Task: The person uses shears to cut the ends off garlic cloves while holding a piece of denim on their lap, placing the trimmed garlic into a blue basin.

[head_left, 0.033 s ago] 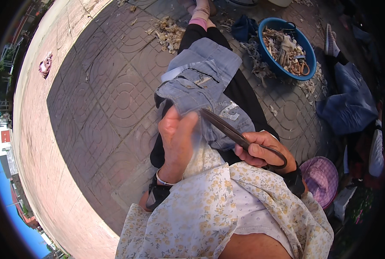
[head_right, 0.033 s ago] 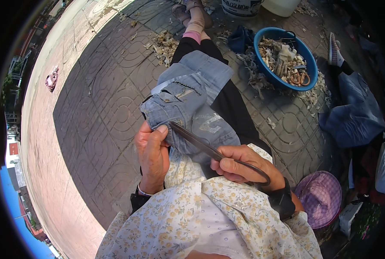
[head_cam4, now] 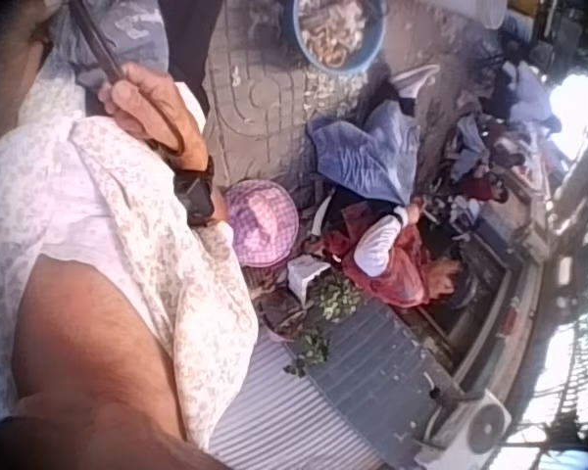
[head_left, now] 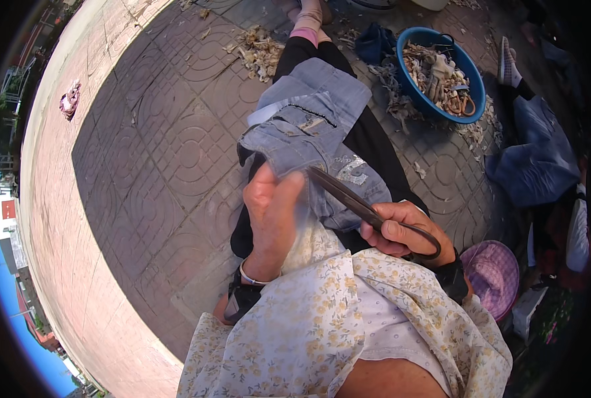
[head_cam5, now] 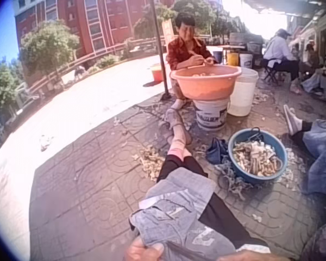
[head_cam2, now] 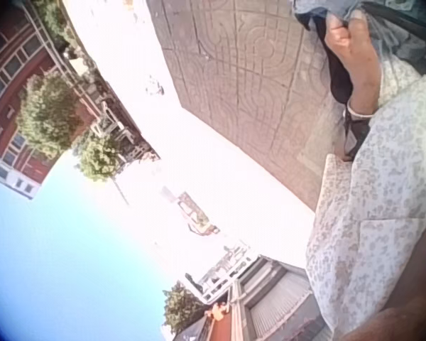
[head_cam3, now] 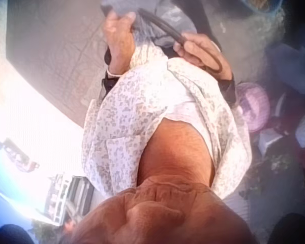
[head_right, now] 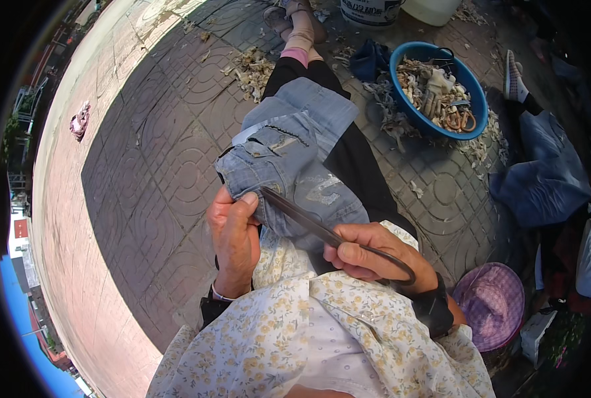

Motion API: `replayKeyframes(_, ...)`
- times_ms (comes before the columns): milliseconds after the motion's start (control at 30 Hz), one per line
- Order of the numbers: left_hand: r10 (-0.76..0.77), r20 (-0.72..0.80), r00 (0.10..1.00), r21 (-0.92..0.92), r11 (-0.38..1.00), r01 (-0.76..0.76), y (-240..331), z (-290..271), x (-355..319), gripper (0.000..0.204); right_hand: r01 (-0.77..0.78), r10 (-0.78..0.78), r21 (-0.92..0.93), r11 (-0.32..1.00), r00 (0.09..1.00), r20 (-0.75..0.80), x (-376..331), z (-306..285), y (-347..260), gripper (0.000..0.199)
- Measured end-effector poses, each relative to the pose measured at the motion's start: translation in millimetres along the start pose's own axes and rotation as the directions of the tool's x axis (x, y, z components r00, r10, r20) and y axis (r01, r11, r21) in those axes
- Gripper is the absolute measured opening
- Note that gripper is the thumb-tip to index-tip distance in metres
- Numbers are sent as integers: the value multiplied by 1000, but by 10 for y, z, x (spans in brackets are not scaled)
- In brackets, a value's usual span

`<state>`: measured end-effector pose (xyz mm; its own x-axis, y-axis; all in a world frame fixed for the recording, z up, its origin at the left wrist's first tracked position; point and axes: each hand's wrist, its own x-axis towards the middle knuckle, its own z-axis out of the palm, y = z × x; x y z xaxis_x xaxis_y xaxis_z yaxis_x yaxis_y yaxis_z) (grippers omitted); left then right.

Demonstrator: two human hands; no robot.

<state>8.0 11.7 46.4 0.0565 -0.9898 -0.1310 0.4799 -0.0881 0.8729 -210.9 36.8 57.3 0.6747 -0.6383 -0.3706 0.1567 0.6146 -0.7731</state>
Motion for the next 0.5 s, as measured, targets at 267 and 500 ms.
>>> replayKeyframes(267, 29, 48, 998, 9, 1000, -30, -40, -45, -8, 27, -12, 13, 15, 1000, 997, -79, 10, 53, 11, 47)
replayKeyframes(500, -22, 33, 999, -50, 998, 23, -31, 6, 29, 25, 128, -128, 7, 992, 991, -38, 37, 61, 119, 37)
